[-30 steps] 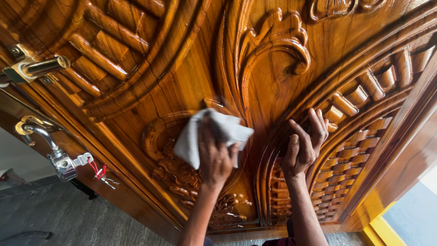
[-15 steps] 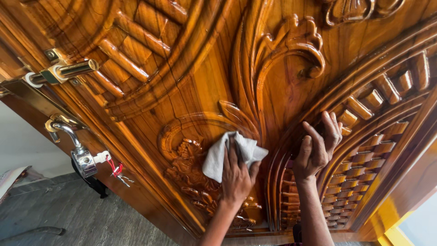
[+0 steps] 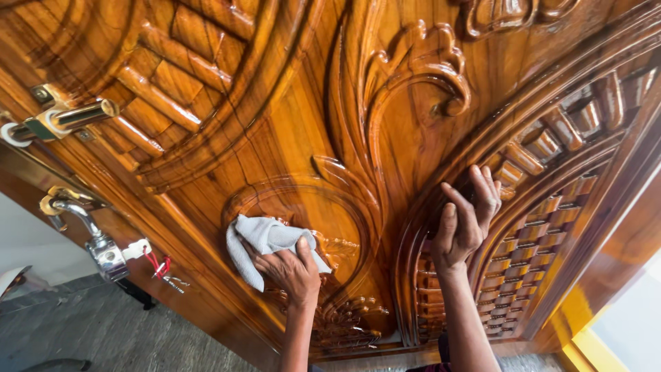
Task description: The person wipes the surface of a carved wooden door with a cloth, focusing on the intricate relief patterns. The hands move the cloth over the raised carvings and flat areas to clean the door.
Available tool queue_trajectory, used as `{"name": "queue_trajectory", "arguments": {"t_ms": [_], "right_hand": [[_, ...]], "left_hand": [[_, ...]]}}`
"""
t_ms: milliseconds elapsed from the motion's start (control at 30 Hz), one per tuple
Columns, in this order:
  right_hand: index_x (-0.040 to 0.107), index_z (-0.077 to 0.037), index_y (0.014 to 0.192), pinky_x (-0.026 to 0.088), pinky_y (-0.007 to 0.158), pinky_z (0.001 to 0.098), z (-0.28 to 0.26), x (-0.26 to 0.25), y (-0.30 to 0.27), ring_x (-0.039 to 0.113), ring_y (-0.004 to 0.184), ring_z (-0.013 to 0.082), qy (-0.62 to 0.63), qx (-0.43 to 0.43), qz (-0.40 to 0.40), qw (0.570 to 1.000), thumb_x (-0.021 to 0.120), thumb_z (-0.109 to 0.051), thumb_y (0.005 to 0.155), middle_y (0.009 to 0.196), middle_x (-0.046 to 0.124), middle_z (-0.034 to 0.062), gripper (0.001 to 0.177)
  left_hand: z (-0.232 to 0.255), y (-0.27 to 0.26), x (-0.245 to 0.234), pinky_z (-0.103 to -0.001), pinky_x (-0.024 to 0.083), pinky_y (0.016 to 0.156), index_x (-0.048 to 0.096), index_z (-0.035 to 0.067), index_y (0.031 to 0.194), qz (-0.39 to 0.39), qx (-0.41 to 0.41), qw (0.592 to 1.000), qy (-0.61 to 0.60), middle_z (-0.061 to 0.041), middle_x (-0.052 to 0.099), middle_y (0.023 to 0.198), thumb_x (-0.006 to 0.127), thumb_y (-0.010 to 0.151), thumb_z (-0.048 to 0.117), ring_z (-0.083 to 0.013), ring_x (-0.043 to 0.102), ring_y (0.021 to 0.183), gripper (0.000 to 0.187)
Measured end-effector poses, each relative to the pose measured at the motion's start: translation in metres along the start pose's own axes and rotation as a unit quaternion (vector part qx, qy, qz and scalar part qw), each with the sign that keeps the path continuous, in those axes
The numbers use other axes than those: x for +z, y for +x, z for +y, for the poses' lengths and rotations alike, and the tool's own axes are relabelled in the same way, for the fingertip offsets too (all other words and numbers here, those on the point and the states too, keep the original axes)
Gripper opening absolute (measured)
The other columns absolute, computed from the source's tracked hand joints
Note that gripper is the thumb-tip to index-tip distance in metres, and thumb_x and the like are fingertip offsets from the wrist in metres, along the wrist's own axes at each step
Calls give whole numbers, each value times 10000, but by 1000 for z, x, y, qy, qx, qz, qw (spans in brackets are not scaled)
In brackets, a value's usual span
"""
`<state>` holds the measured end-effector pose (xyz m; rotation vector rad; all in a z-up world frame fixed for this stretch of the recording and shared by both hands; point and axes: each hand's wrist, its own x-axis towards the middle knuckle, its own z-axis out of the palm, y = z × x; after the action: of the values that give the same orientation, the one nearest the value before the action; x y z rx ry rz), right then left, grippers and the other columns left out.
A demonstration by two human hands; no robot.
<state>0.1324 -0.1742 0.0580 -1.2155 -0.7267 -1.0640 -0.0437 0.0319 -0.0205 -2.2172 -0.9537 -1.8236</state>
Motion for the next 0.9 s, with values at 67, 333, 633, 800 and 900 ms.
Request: {"name": "queue_trajectory", "arguments": {"t_ms": [67,333,633,800,900], "right_hand": [[748,-23,1155,233,1320,556,1,-1,0,442,1492,385,-2,4,-9,1000,543,-230,1062,1478,565,202,307],[750,-18,1152,221,1326,552,2,-1,-4,429,1507,378,-8,9,-15,1000,529,-237,1068,1496,553,206,322],[752,-11,1145,220,1326,550,1,-2,-2,420,1510,374,-12,11,-23,1000,524,-223,1076,1498,550,205,318],[748,-12,1153,222,1327,551,0,-2,-2,415,1515,375,-10,8,-23,1000,523,-211,1070,1508,542,204,312],[752,-13,1145,217,1333,552,0,-1,-2,417,1516,376,-10,12,-17,1000,524,-203,1066,1504,548,202,307]], "left_hand": [[8,9,6,-678,172,1252,354,-200,1497,30,2,999,-29,-346,54,1682,393,1127,491,-502,130,1583,785],[30,-55,59,-619,186,1219,644,73,1047,-268,59,960,47,-289,272,1623,376,993,555,-510,241,1497,554],[-72,-196,48,-451,338,1168,577,71,1425,-299,228,926,17,-156,223,1665,418,1072,495,-327,359,1429,574],[-54,-183,57,-536,399,1130,617,69,1278,-255,209,943,-31,-174,207,1634,468,1011,491,-367,378,1407,521],[-12,-145,66,-541,409,1123,648,38,1296,-273,182,940,-94,-234,194,1640,473,1051,462,-369,377,1384,520]]}}
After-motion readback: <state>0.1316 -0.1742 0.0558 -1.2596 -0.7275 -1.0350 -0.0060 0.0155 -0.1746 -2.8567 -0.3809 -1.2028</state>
